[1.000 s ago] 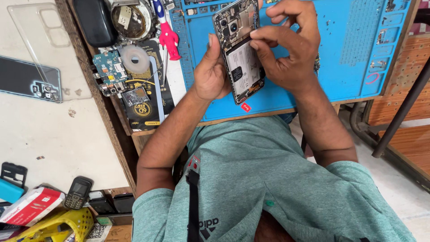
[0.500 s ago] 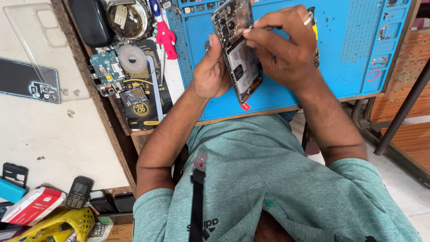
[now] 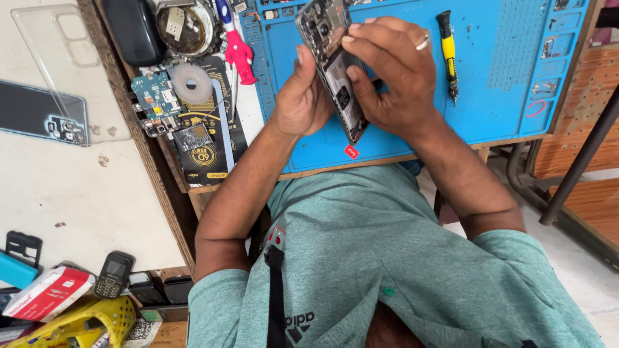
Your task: The person disassembles a smartphone using a screwdriver and a prying tool, removes the back cover, and manipulates internal components including the battery and camera module. The person then reassembles the phone by reconnecting cables and replacing the back cover.
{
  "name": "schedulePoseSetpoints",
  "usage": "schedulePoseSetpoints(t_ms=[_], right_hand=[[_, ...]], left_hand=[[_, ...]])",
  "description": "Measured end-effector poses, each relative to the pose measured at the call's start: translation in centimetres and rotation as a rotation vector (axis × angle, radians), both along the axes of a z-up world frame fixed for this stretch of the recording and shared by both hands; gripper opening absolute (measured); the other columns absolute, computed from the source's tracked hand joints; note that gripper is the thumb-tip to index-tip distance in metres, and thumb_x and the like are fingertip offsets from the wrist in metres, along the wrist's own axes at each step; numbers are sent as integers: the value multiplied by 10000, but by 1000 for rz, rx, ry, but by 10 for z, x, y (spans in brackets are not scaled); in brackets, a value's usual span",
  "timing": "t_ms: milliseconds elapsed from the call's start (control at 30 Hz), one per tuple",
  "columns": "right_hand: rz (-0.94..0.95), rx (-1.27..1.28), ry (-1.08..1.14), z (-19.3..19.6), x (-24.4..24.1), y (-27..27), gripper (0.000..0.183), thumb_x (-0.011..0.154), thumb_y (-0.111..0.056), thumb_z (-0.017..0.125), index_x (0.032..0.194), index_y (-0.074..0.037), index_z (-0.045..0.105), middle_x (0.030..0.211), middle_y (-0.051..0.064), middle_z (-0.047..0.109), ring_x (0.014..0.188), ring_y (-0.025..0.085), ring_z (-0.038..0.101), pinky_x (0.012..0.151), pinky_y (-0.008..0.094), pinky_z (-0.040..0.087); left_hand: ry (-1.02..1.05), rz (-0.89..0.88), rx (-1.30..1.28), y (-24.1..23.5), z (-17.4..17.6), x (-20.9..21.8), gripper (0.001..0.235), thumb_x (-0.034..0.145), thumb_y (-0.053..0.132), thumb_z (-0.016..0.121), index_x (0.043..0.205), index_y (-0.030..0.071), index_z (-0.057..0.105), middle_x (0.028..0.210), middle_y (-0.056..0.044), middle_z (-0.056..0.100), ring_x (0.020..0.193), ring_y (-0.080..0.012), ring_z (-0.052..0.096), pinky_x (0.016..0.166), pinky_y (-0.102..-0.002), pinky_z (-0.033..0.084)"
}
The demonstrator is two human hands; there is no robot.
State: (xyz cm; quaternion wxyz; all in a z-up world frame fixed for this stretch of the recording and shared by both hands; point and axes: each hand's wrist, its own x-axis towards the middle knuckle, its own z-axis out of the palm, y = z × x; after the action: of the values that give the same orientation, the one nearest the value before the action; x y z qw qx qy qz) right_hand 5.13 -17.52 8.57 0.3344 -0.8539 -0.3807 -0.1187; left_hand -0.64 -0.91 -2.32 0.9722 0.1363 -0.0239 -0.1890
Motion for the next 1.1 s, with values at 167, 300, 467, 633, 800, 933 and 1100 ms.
schedulePoseSetpoints(t_ms=[167, 300, 467, 633, 800, 933, 1100], right_hand=[[11, 78, 90, -5, 1, -2, 330, 1051, -256, 777, 1281, -27, 714, 1359, 117, 652, 1262, 319, 627, 1026, 392, 531], [46, 103, 140, -6, -1, -1, 666, 927, -553, 765, 1297, -6, 684, 1384, 163, 584, 1251, 320, 567, 1038, 434, 491], [14, 47, 130, -8, -7, 1, 684, 940, -560, 749, 1339, -13, 650, 1416, 150, 550, 1364, 366, 531, 1105, 483, 438], [57, 123, 197, -10, -4, -2, 643, 957, -480, 795, 1372, -12, 649, 1472, 157, 539, 1405, 368, 528, 1156, 478, 452], [73, 126, 182, -12, -3, -5, 583, 946, -458, 812, 1350, -61, 677, 1480, 174, 526, 1392, 359, 531, 1127, 467, 481], [119, 141, 185, -10, 2, -2, 550, 965, -431, 803, 1362, -68, 687, 1463, 136, 514, 1348, 327, 530, 1185, 466, 485], [157, 238, 572, -1, 15, -11, 546, 1040, -478, 706, 1367, -42, 671, 1486, 155, 491, 1392, 287, 512, 1162, 399, 457]], left_hand=[[-19, 44, 21, -3, 7, 5, 634, 1156, 545, 359, 1603, 95, 379, 1609, -93, 427, 1515, -192, 419, 1307, -403, 361], [-191, 64, 103, 1, 14, 8, 620, 1190, 542, 391, 1608, 86, 350, 1583, -129, 486, 1447, -220, 451, 1248, -411, 375], [-130, 69, 137, 1, 20, 5, 669, 1160, 522, 412, 1659, 148, 171, 1573, -97, 444, 1442, -202, 446, 1241, -418, 388], [-146, 85, 111, -3, 14, 8, 631, 1167, 537, 402, 1606, 93, 312, 1530, -110, 500, 1452, -209, 491, 1233, -413, 411], [-126, 94, 112, -7, 12, 6, 667, 1130, 573, 415, 1557, 61, 408, 1508, -98, 525, 1441, -209, 477, 1248, -404, 407], [-176, 153, 238, -7, 19, 12, 655, 1150, 570, 440, 1552, 57, 383, 1499, -132, 542, 1410, -229, 483, 1228, -397, 406], [77, 191, 220, -12, 30, 20, 785, 1111, 360, 584, 1642, 247, 17, 1459, -147, 444, 1391, -282, 515, 1143, -493, 521]])
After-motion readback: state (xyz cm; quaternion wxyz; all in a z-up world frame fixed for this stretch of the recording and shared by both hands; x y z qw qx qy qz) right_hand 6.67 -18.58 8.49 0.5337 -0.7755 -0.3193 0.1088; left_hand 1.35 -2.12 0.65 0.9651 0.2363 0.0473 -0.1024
